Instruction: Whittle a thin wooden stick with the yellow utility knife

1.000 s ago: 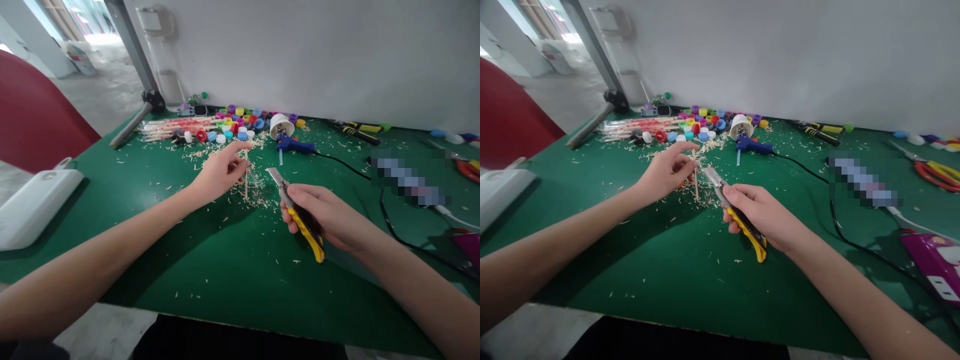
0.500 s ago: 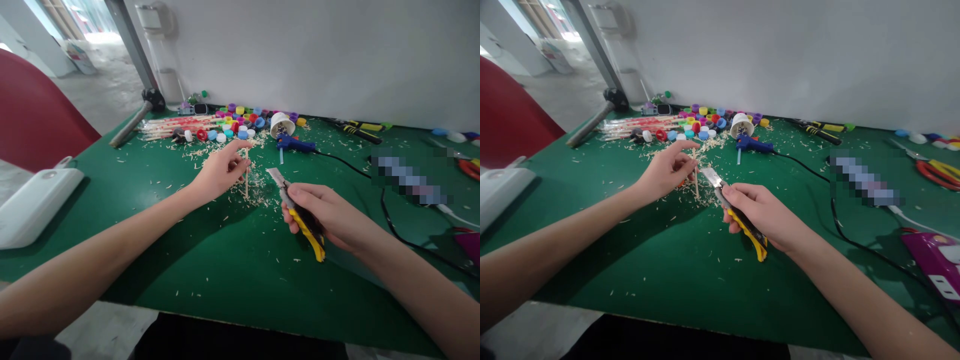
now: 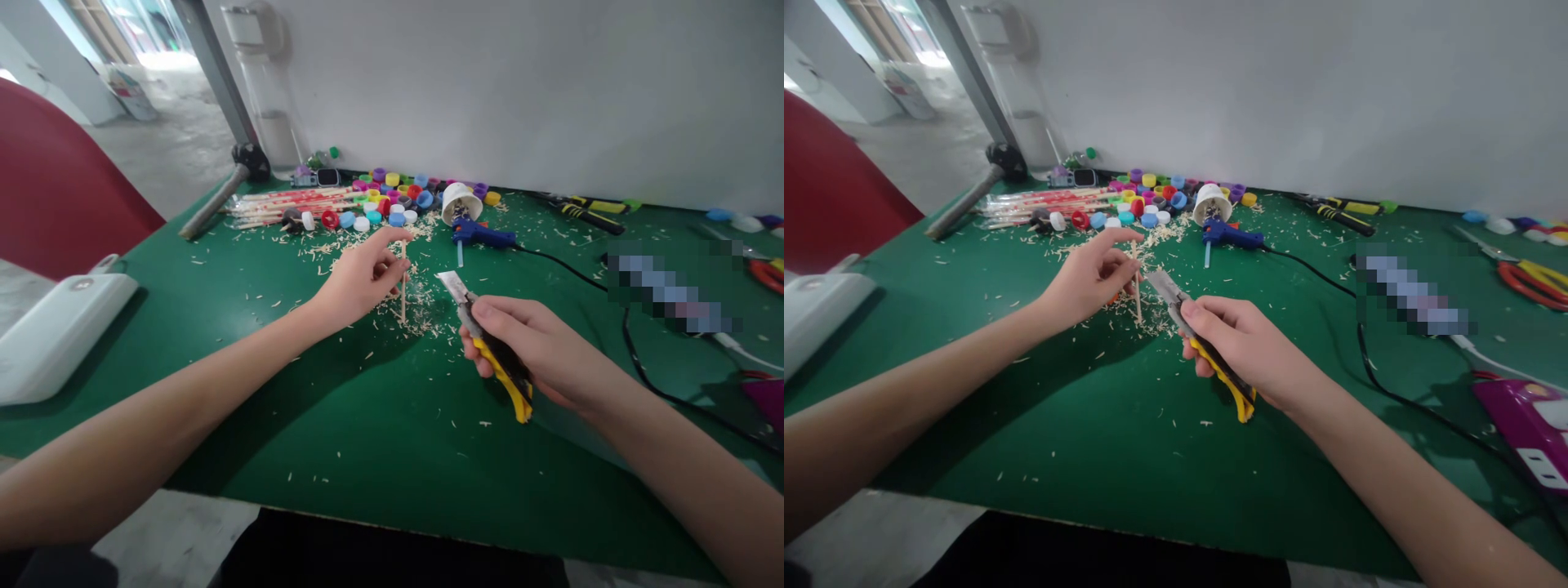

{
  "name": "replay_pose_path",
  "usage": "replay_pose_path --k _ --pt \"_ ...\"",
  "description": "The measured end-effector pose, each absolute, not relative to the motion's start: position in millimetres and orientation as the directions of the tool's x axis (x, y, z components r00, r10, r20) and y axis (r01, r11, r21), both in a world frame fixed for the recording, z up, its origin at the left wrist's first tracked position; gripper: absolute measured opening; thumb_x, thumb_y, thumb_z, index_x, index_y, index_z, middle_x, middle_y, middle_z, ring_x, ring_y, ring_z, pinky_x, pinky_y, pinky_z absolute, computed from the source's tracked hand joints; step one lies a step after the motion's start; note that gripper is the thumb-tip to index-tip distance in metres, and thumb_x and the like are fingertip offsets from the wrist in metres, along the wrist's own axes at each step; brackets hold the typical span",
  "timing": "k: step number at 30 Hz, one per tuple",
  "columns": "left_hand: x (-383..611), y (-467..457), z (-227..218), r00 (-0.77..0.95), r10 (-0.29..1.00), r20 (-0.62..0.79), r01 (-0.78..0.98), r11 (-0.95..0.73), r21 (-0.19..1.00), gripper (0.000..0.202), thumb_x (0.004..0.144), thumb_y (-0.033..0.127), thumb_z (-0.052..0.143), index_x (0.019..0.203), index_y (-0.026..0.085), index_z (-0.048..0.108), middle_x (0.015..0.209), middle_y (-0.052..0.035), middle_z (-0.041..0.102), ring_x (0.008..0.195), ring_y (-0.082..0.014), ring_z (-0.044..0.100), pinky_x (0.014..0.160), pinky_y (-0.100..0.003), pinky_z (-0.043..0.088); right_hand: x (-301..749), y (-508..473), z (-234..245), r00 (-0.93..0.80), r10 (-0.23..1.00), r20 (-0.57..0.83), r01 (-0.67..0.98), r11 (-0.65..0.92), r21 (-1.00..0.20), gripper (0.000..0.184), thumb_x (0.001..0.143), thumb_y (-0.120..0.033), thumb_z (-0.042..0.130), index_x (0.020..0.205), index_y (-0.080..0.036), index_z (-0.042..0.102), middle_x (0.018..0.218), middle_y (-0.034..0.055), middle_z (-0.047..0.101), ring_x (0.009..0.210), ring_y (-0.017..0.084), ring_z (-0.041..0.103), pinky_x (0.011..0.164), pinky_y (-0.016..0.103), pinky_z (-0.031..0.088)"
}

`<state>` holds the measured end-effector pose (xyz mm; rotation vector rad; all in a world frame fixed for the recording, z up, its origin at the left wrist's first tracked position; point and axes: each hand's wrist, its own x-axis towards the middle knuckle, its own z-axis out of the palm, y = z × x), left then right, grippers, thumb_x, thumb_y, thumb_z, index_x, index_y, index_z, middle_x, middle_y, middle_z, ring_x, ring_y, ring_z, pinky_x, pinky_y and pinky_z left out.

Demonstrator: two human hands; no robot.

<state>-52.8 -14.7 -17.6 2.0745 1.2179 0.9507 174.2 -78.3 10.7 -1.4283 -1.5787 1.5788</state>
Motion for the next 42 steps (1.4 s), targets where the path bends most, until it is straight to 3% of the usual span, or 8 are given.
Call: replay_pose_path --k 21,24,27,31,35,38,42 --pt "-51.5 -17.5 -17.0 0.343 0.895 0.285 0.487 -0.428 0.761 0.033 0.093 0.027 0.045 0.126 0.022 0.044 0.078 0.0 0.068 0.065 -0.0098 0.066 0.056 -0.02 0.052 170.4 -81.0 15.4 -0.357 0.894 -0.27 0.361 -0.135 -0.923 0.041 0.086 -0.061 0.051 0.078 -0.02 0.055 0.075 0.0031 0.058 0.06 0.012 0.056 0.057 0.029 0.048" --pt "-51.1 -18.3 -15.9 0.353 0.891 0.286 0.479 -0.435 0.763 0.032 0.094 0.027 0.045 0.126 0.022 0.045 0.078 0.0002 0.067 0.066 -0.0096 0.066 0.056 -0.019 0.051 171.4 -81.0 14.5 -0.328 0.922 -0.207 0.436 -0.047 -0.899 0.041 0.088 -0.06 0.047 0.078 -0.021 0.055 0.074 0.0019 0.057 0.06 0.012 0.054 0.057 0.029 0.046" --pt "-50.8 -19.5 -14.7 0.354 0.888 0.293 0.471 -0.44 0.765 0.032 0.094 0.027 0.045 0.125 0.022 0.045 0.076 0.0004 0.066 0.064 -0.0092 0.065 0.053 -0.018 0.05 173.5 -80.1 14.6 -0.252 0.967 -0.034 0.616 0.133 -0.776 0.041 0.09 -0.06 0.042 0.075 -0.023 0.052 0.066 0.0005 0.052 0.056 0.013 0.049 0.051 0.029 0.037" --pt "-50.7 -20.7 -13.6 0.352 0.89 0.289 0.48 -0.437 0.76 0.031 0.094 0.027 0.045 0.125 0.022 0.046 0.076 0.0005 0.066 0.064 -0.0093 0.065 0.053 -0.018 0.05 176.6 -77.1 14.5 -0.239 0.965 0.111 0.8 0.26 -0.54 0.042 0.093 -0.058 0.035 0.071 -0.023 0.046 0.057 -0.0012 0.045 0.046 0.011 0.037 0.046 0.03 0.027" --pt "-50.5 -20.8 -12.6 0.353 0.889 0.292 0.484 -0.44 0.757 0.031 0.094 0.026 0.045 0.125 0.022 0.046 0.077 0.0004 0.067 0.066 -0.0095 0.066 0.057 -0.019 0.052 178.5 -71.0 6.9 -0.368 0.887 0.28 0.89 0.423 -0.172 0.038 0.096 -0.049 0.033 0.08 -0.021 0.053 0.073 0.0046 0.057 0.059 0.015 0.048 0.048 0.029 0.026" --pt "-50.4 -21.1 -11.9 0.352 0.887 0.298 0.488 -0.446 0.75 0.031 0.093 0.025 0.045 0.124 0.022 0.046 0.077 0.0009 0.066 0.066 -0.0089 0.066 0.058 -0.018 0.052 179.0 -65.1 -2.3 -0.482 0.834 0.268 0.868 0.496 0.015 0.04 0.097 -0.047 0.03 0.091 -0.019 0.058 0.084 0.0079 0.062 0.069 0.017 0.053 0.047 0.028 0.024" --pt "-50.3 -21.4 -11.8 0.361 0.885 0.292 0.486 -0.446 0.752 0.033 0.093 0.025 0.044 0.126 0.022 0.046 0.075 0.0014 0.066 0.064 -0.0089 0.065 0.057 -0.018 0.052 177.4 -59.7 -8.4 -0.545 0.819 0.178 0.835 0.55 0.023 0.046 0.098 -0.048 0.028 0.095 -0.017 0.062 0.087 0.0089 0.063 0.072 0.017 0.055 0.047 0.026 0.025"
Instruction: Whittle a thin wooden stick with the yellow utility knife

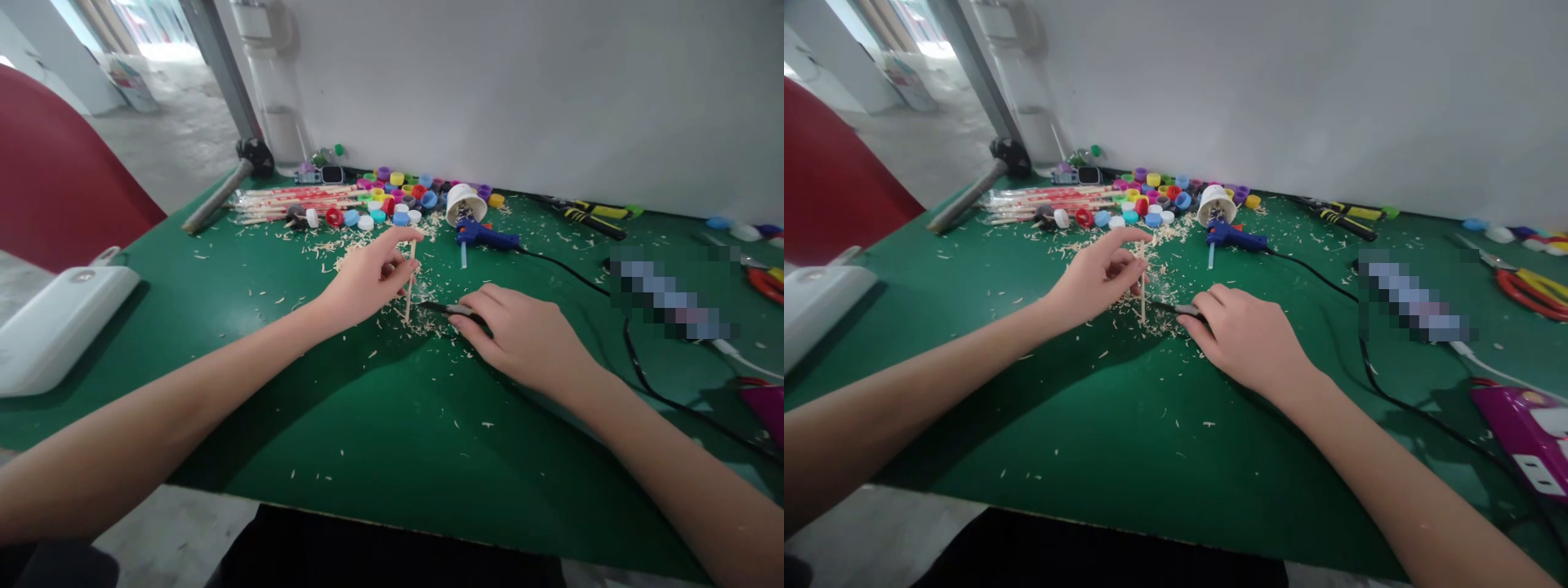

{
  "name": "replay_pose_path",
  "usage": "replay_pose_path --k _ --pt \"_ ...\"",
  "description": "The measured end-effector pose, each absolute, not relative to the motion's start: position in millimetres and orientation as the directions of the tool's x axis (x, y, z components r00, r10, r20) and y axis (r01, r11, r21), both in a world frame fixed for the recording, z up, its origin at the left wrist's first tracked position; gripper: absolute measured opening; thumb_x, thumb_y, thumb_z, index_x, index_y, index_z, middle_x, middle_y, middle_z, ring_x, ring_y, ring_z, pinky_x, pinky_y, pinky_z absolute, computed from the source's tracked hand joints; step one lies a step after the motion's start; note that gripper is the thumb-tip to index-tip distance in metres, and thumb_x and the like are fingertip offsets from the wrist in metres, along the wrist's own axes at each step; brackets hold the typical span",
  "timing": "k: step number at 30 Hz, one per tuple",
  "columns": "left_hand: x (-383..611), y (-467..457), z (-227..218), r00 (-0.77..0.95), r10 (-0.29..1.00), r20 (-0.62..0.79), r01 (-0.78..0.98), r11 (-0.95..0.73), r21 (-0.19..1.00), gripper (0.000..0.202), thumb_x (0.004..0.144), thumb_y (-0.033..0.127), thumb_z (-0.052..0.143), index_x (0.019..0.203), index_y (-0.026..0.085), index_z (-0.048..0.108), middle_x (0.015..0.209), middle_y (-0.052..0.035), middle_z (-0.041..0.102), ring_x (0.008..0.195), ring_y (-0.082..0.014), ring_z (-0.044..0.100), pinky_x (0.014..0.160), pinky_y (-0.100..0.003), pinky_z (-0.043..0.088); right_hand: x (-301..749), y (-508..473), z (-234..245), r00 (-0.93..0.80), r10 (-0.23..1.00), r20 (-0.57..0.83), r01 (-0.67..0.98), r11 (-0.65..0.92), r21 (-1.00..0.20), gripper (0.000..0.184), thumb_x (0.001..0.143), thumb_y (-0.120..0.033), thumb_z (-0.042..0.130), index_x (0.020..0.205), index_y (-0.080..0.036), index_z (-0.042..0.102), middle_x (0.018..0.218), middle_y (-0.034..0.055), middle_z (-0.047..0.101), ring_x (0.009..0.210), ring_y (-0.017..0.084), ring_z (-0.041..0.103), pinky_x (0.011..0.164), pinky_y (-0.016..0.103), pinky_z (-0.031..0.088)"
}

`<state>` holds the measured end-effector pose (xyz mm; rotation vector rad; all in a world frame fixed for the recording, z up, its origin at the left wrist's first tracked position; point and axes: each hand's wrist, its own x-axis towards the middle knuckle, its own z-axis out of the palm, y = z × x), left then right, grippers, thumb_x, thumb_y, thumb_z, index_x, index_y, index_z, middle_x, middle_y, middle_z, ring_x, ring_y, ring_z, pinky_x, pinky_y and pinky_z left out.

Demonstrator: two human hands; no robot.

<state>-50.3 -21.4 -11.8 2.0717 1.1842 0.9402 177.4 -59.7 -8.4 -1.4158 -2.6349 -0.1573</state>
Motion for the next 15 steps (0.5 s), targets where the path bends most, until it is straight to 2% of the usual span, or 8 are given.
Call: replay_pose_path --k 9,15 --pt "-50.3 -21.6 -11.3 0.368 0.88 0.3 0.479 -0.456 0.75 0.034 0.094 0.025 0.043 0.128 0.021 0.045 0.076 0.0004 0.066 0.065 -0.0089 0.065 0.061 -0.019 0.054 174.3 -59.3 -5.4 -0.58 0.807 0.112 0.812 0.583 0.003 0.045 0.097 -0.049 0.03 0.104 -0.019 0.062 0.096 0.0086 0.065 0.083 0.021 0.058 0.05 0.027 0.029" --pt "-49.7 -21.7 -12.5 0.371 0.884 0.284 0.489 -0.446 0.75 0.038 0.094 0.025 0.043 0.132 0.022 0.042 0.078 0.0001 0.067 0.068 -0.0095 0.066 0.063 -0.02 0.055 175.0 -54.1 -9.9 -0.613 0.784 0.091 0.789 0.614 0.031 0.046 0.096 -0.051 0.03 0.107 -0.019 0.061 0.096 0.0086 0.065 0.082 0.02 0.057 0.047 0.026 0.025"
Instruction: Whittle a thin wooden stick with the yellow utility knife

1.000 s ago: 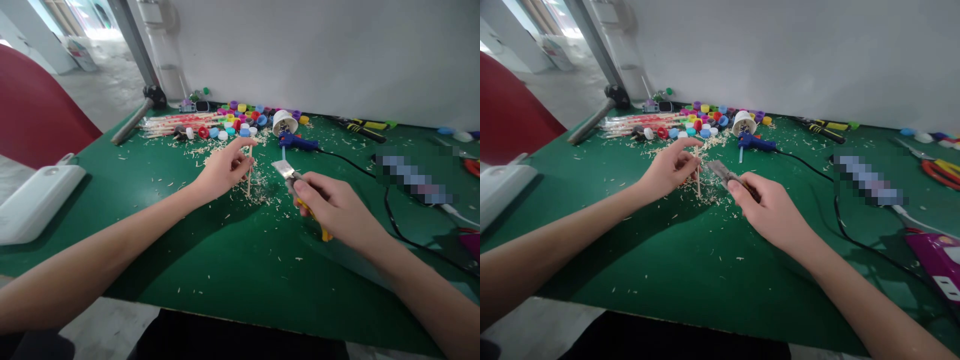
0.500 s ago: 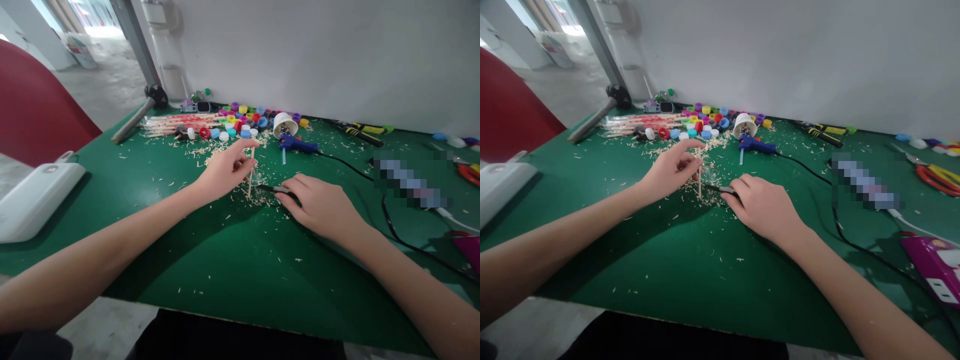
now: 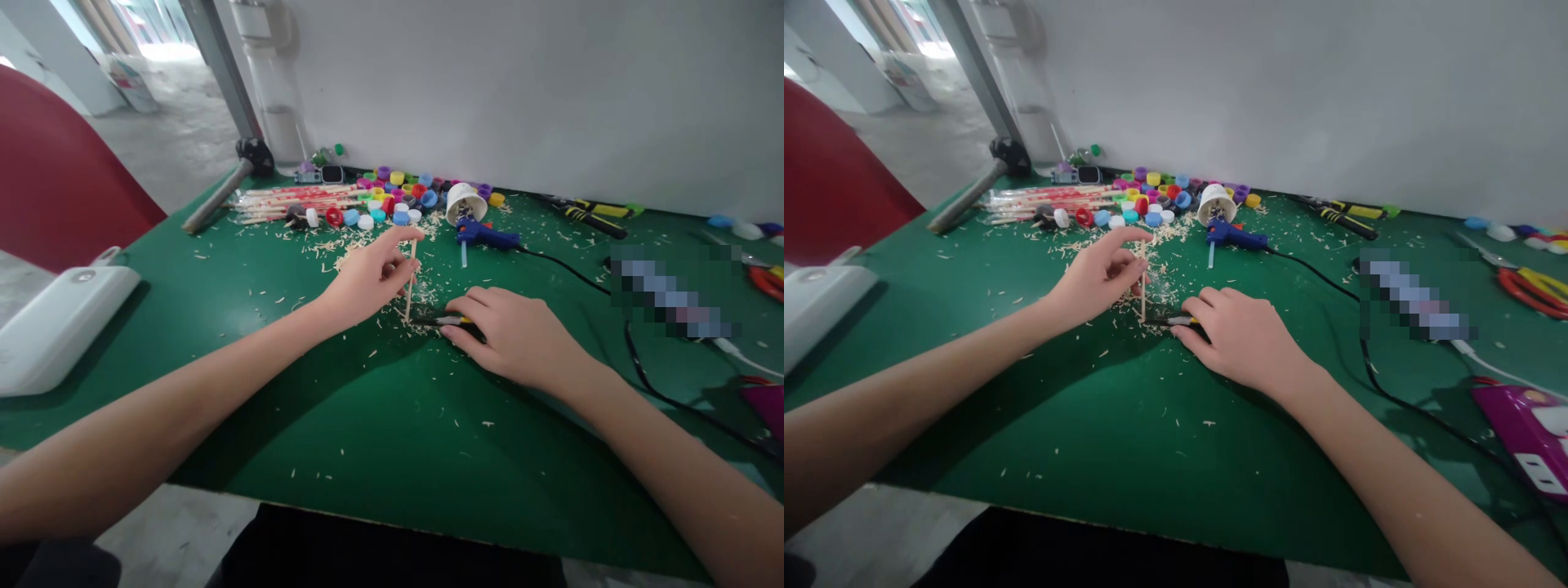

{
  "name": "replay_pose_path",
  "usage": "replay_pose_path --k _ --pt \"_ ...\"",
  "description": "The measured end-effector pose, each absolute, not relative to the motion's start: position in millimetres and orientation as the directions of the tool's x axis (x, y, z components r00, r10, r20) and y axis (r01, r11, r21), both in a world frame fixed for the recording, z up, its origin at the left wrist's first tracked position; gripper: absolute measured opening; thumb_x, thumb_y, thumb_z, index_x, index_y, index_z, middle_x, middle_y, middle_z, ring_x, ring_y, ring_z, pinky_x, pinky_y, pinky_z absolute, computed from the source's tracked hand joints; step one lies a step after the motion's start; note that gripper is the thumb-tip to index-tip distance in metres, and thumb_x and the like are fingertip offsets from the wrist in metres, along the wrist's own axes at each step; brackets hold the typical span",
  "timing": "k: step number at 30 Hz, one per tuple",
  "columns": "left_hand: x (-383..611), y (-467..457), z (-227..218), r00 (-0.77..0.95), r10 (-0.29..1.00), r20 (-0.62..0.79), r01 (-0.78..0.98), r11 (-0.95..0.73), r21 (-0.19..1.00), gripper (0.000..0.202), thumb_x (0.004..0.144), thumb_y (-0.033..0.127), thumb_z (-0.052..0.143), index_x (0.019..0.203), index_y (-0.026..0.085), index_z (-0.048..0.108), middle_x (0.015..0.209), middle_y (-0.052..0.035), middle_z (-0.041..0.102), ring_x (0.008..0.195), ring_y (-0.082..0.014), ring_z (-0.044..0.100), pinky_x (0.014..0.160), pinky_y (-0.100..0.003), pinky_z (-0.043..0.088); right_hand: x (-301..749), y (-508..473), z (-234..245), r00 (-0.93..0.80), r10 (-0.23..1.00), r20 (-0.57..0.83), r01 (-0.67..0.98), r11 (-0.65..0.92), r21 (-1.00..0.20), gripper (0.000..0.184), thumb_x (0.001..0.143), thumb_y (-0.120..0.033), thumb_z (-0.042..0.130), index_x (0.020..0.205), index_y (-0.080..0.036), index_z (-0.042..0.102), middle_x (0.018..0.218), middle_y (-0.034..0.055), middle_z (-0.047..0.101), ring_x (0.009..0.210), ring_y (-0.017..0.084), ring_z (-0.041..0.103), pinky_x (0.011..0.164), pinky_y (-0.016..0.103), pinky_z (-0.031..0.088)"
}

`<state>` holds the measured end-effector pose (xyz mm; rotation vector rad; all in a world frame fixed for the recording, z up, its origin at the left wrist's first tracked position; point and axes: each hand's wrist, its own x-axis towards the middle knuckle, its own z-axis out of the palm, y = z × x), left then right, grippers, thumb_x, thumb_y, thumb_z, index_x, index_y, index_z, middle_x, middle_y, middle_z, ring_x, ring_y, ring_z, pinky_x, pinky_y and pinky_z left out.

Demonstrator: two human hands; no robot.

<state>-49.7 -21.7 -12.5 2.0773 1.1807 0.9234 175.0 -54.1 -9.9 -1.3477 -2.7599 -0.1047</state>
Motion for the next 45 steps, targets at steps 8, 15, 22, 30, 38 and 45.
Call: replay_pose_path --k 8,15,22,30,38,45 --pt "-49.7 -20.6 -13.0 0.369 0.885 0.284 0.465 -0.44 0.768 0.039 0.094 0.025 0.044 0.133 0.022 0.043 0.078 0.0004 0.067 0.066 -0.009 0.065 0.063 -0.019 0.056 175.0 -48.9 -9.3 -0.61 0.79 0.056 0.791 0.611 -0.008 0.046 0.094 -0.054 0.033 0.107 -0.021 0.062 0.097 0.0072 0.064 0.082 0.02 0.057 0.046 0.026 0.025" --pt "-50.0 -20.5 -13.9 0.373 0.883 0.284 0.471 -0.444 0.762 0.039 0.094 0.026 0.043 0.133 0.023 0.042 0.078 0.0009 0.066 0.066 -0.0088 0.065 0.063 -0.019 0.055 175.2 -48.8 -8.2 -0.61 0.792 0.029 0.792 0.61 -0.029 0.048 0.092 -0.057 0.034 0.108 -0.022 0.062 0.099 0.0075 0.064 0.084 0.021 0.057 0.048 0.026 0.026" --pt "-49.6 -20.6 -13.9 0.374 0.879 0.295 0.473 -0.455 0.755 0.039 0.095 0.025 0.043 0.133 0.022 0.042 0.077 0.001 0.066 0.066 -0.0083 0.066 0.062 -0.018 0.054 177.3 -48.1 -6.3 -0.634 0.774 0.009 0.773 0.634 -0.019 0.048 0.092 -0.056 0.034 0.113 -0.022 0.062 0.105 0.0078 0.063 0.089 0.022 0.056 0.05 0.026 0.03" --pt "-50.1 -20.3 -15.2 0.376 0.877 0.299 0.48 -0.46 0.747 0.038 0.095 0.025 0.042 0.133 0.022 0.042 0.078 0.0007 0.067 0.067 -0.008 0.065 0.06 -0.017 0.053 180.0 -47.2 -5.6 -0.662 0.749 0.016 0.748 0.662 -0.044 0.042 0.094 -0.051 0.036 0.111 -0.023 0.062 0.103 0.0055 0.063 0.089 0.02 0.057 0.053 0.027 0.035" --pt "-49.9 -19.7 -16.2 0.376 0.872 0.313 0.466 -0.47 0.75 0.036 0.095 0.023 0.042 0.131 0.022 0.043 0.077 0.0014 0.066 0.065 -0.0069 0.065 0.058 -0.015 0.053 183.0 -46.1 -7.6 -0.683 0.729 0.049 0.727 0.684 -0.06 0.038 0.094 -0.048 0.039 0.107 -0.023 0.064 0.1 0.0049 0.066 0.089 0.019 0.058 0.053 0.026 0.035" --pt "-49.8 -19.3 -16.6 0.374 0.871 0.318 0.455 -0.471 0.756 0.034 0.095 0.023 0.043 0.129 0.022 0.044 0.076 0.0017 0.065 0.064 -0.0071 0.065 0.06 -0.016 0.053 183.3 -46.6 -11.5 -0.712 0.693 0.11 0.692 0.72 -0.061 0.035 0.095 -0.043 0.04 0.102 -0.022 0.067 0.098 0.0042 0.067 0.089 0.017 0.06 0.052 0.025 0.035"
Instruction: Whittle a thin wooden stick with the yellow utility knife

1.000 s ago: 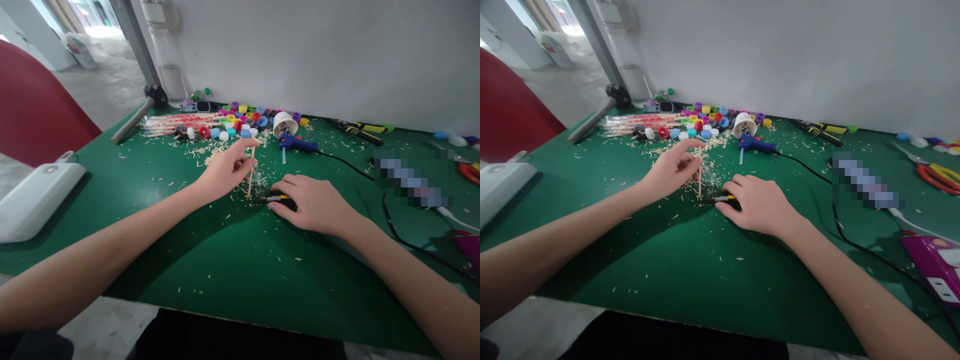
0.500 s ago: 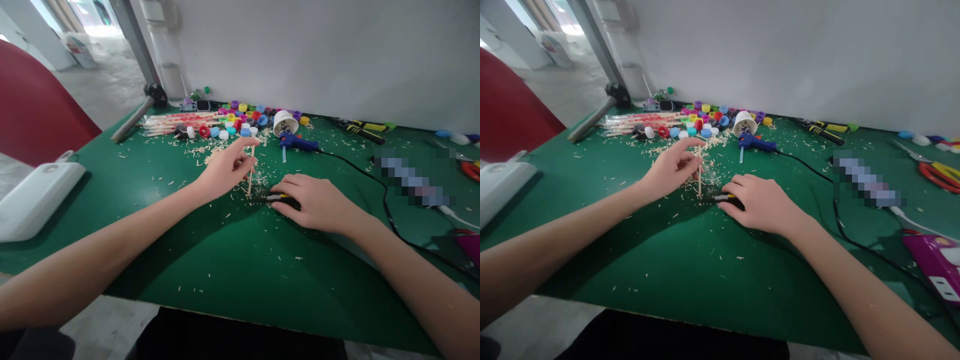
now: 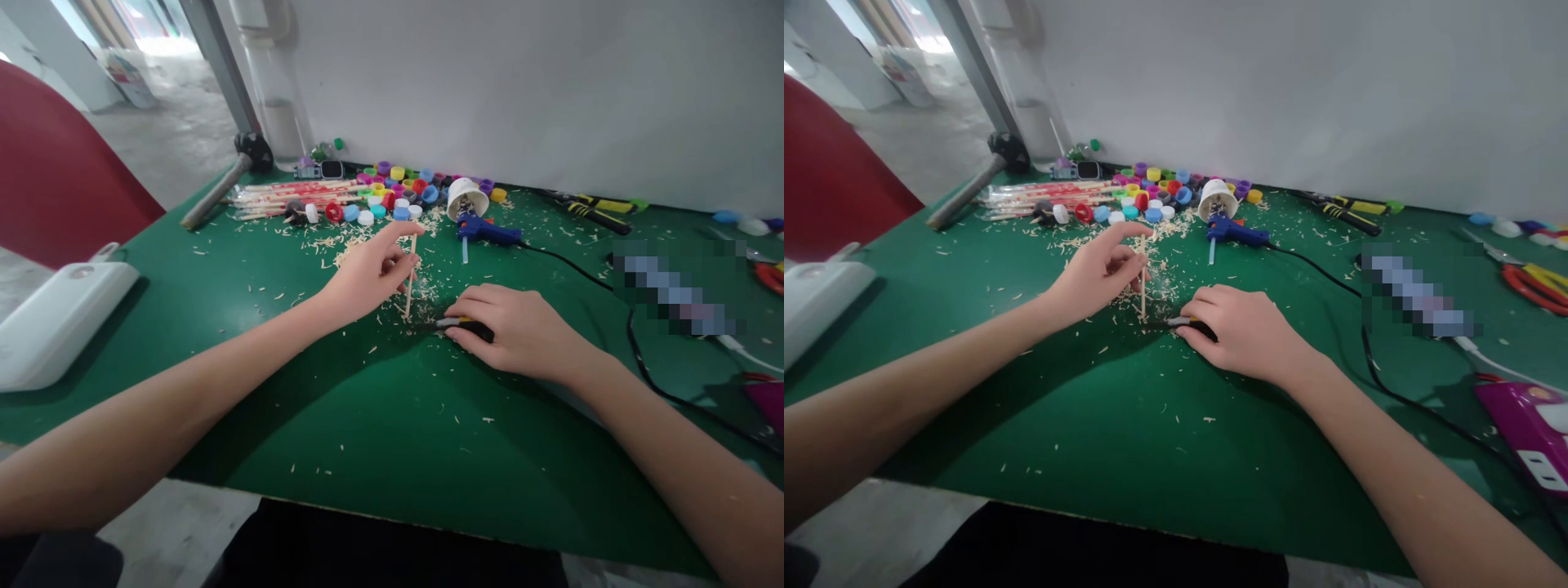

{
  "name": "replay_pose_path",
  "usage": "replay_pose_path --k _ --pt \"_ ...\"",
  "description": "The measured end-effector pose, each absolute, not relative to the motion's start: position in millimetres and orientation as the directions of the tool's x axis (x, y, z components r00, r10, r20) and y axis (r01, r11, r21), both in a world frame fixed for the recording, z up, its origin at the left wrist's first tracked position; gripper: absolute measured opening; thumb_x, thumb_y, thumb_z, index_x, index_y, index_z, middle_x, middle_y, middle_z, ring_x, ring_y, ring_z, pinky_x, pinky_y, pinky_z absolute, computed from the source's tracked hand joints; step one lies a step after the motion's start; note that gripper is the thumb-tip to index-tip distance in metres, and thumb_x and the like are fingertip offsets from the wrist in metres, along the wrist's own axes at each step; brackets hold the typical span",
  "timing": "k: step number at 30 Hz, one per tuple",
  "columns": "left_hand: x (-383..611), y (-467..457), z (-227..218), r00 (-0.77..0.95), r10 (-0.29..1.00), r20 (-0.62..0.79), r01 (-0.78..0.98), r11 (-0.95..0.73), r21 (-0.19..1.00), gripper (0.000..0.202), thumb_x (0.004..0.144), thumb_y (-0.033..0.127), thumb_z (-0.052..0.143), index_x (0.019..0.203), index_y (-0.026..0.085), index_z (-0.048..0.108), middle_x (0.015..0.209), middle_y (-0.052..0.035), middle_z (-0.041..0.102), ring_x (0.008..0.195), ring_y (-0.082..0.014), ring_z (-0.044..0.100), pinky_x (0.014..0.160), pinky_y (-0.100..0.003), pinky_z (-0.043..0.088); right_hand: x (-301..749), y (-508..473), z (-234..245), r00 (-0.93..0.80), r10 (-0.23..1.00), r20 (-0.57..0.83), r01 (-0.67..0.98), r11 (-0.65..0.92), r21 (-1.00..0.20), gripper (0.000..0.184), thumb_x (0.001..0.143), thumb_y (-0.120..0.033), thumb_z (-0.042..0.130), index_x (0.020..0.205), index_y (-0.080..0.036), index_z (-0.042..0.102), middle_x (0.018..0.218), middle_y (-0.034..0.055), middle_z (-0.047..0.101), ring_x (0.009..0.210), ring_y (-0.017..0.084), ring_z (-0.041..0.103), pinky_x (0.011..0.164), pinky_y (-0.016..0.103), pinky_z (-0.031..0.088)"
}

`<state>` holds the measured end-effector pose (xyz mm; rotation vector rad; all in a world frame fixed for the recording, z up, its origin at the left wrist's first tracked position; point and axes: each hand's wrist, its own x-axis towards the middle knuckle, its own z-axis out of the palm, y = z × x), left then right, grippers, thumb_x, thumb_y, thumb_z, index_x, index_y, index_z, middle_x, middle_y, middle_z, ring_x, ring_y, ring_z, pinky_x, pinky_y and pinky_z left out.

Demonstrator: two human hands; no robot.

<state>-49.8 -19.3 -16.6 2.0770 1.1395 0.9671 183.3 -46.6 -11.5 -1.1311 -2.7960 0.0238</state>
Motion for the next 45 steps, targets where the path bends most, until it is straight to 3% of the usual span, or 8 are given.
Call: replay_pose_path --k 9,19,26,36,45 --pt "-50.5 -18.7 -17.9 0.384 0.866 0.322 0.463 -0.482 0.744 0.035 0.096 0.025 0.042 0.13 0.022 0.042 0.077 0.0014 0.066 0.066 -0.0076 0.066 0.061 -0.017 0.054 183.7 -50.7 -5.2 -0.725 0.685 0.073 0.677 0.728 -0.113 0.037 0.088 -0.046 0.048 0.106 -0.021 0.066 0.104 0.0058 0.066 0.091 0.019 0.059 0.059 0.028 0.042" --pt "-50.3 -19.9 -16.3 0.38 0.873 0.307 0.473 -0.468 0.746 0.034 0.096 0.025 0.041 0.13 0.022 0.042 0.078 0.0009 0.066 0.066 -0.0084 0.065 0.061 -0.019 0.054 185.0 -47.8 -11.9 -0.759 0.637 0.133 0.636 0.77 -0.058 0.032 0.094 -0.042 0.044 0.1 -0.021 0.067 0.099 0.0057 0.067 0.088 0.018 0.06 0.056 0.027 0.039" --pt "-50.0 -19.8 -16.0 0.374 0.88 0.294 0.472 -0.453 0.756 0.032 0.096 0.024 0.042 0.128 0.022 0.043 0.077 0.0011 0.067 0.064 -0.0088 0.065 0.061 -0.021 0.053 184.4 -49.3 -8.5 -0.753 0.651 0.095 0.644 0.759 -0.096 0.045 0.084 -0.058 0.053 0.104 -0.02 0.066 0.104 0.0077 0.066 0.09 0.021 0.06 0.059 0.029 0.042" --pt "-48.8 -21.4 -15.0 0.364 0.884 0.294 0.481 -0.449 0.753 0.033 0.095 0.025 0.042 0.128 0.023 0.043 0.077 0.0002 0.068 0.063 -0.0093 0.065 0.058 -0.021 0.052 187.1 -49.3 -5.5 -0.781 0.621 0.065 0.6 0.775 -0.196 0.027 0.09 -0.042 0.05 0.099 -0.024 0.068 0.105 0.0054 0.067 0.09 0.019 0.06 0.066 0.03 0.045" --pt "-50.1 -20.3 -17.1 0.378 0.875 0.302 0.465 -0.462 0.755 0.032 0.096 0.025 0.042 0.128 0.022 0.043 0.077 0.0004 0.067 0.064 -0.0084 0.065 0.06 -0.02 0.053 186.4 -47.5 -5.1 -0.78 0.625 0.032 0.605 0.766 -0.22 0.033 0.086 -0.053 0.056 0.096 -0.025 0.069 0.105 0.0043 0.066 0.088 0.019 0.06 0.066 0.03 0.044"
